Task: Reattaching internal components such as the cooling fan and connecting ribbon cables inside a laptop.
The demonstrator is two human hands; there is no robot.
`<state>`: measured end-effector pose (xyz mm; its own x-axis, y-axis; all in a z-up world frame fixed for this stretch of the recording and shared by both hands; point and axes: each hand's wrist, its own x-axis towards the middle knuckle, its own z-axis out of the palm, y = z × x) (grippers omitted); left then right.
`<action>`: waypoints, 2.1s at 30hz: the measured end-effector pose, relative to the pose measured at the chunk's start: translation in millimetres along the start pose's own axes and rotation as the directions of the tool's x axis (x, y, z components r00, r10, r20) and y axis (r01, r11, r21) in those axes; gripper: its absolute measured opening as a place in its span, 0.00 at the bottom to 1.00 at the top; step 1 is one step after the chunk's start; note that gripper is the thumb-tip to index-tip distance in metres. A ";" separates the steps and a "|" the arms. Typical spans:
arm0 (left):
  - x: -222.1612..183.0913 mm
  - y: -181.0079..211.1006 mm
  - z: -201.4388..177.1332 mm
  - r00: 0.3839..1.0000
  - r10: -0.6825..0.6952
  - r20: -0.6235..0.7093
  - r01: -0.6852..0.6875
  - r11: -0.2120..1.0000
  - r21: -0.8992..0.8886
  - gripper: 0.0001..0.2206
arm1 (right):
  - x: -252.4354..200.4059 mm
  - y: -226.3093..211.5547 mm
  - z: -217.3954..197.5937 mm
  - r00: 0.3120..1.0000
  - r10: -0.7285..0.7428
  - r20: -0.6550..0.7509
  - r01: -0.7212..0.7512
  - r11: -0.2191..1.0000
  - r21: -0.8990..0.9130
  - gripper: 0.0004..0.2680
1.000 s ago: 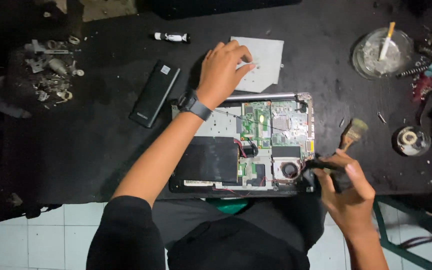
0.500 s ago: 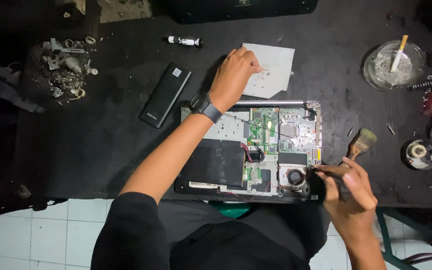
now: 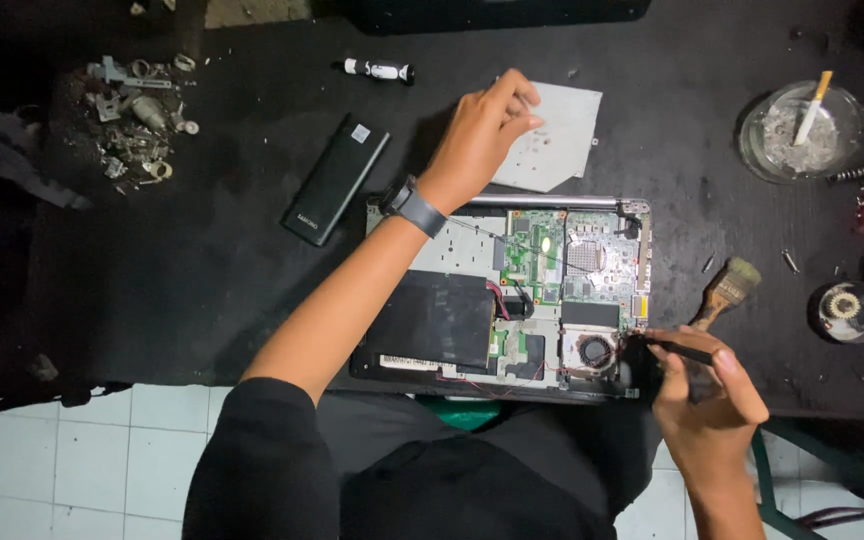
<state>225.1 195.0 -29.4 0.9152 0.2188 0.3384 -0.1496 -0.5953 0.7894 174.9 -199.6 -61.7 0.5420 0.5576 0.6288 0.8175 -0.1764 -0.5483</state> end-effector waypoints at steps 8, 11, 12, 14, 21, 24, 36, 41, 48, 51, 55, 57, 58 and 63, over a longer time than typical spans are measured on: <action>-69.1 143.0 -26.9 0.948 -0.292 0.126 0.296 0.665 -0.686 0.20 | 65.8 -67.3 -13.6 0.998 0.052 -0.036 -0.051 0.998 0.030 0.28; -118.6 169.7 -21.0 0.851 -0.444 0.279 0.424 0.270 -0.864 0.26 | 96.1 -116.8 -11.3 0.958 0.149 -0.244 -0.143 0.989 0.044 0.30; -136.5 172.4 -16.6 0.829 -0.459 0.320 0.413 0.116 -0.903 0.26 | 102.8 -132.4 -9.1 0.917 0.227 -0.326 -0.208 0.974 0.092 0.31; -161.7 168.8 -1.3 0.816 -0.471 0.334 0.395 0.034 -0.918 0.24 | 65.6 -120.5 17.9 0.847 0.231 -0.479 -0.128 0.963 0.238 0.32; -196.0 169.4 10.6 0.764 -0.571 0.301 0.373 0.010 -0.928 0.25 | 73.5 -154.9 39.5 0.907 0.315 -0.280 -0.177 0.888 0.424 0.07; -201.1 164.7 10.7 0.777 -0.565 0.277 0.341 0.008 -0.940 0.25 | 79.9 -159.5 42.9 0.903 0.320 -0.288 -0.192 0.898 0.395 0.07; -205.7 165.8 4.9 0.752 -0.605 0.263 0.371 0.059 -0.927 0.23 | 81.9 -159.8 40.1 0.928 0.322 -0.188 -0.236 0.897 0.373 0.04; -209.2 163.6 3.2 0.738 -0.626 0.250 0.355 0.045 -0.934 0.22 | 84.9 -165.7 48.0 0.926 0.308 -0.220 -0.213 0.904 0.370 0.10; -209.3 165.2 2.6 0.742 -0.624 0.244 0.360 0.064 -0.931 0.20 | 94.2 -162.2 40.3 0.962 0.236 -0.137 -0.180 0.926 0.332 0.07; -207.4 162.7 0.4 0.750 -0.617 0.239 0.393 0.125 -0.911 0.19 | 86.8 -156.5 42.5 0.964 0.202 -0.170 -0.140 0.937 0.321 0.07; -209.6 160.8 0.1 0.760 -0.607 0.232 0.403 0.160 -0.901 0.20 | 80.6 -157.2 42.2 0.962 0.135 -0.237 -0.077 0.968 0.238 0.08; -209.8 161.1 -1.1 0.769 -0.602 0.213 0.390 0.178 -0.904 0.21 | 80.7 -160.5 41.2 0.935 0.259 -0.244 -0.182 0.937 0.298 0.09; -210.2 161.4 -1.3 0.769 -0.602 0.215 0.391 0.177 -0.903 0.21 | 81.4 -161.5 42.2 0.934 0.260 -0.244 -0.184 0.937 0.297 0.09; -211.2 161.4 -2.0 0.764 -0.609 0.213 0.385 0.165 -0.908 0.21 | 83.5 -161.6 45.8 0.929 0.271 -0.251 -0.184 0.929 0.320 0.08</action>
<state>6.9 54.2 27.5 0.8700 0.3650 -0.3315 -0.0120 0.6878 0.7258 79.1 -87.4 54.2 0.7740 0.2666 0.5744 0.5974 -0.0067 -0.8019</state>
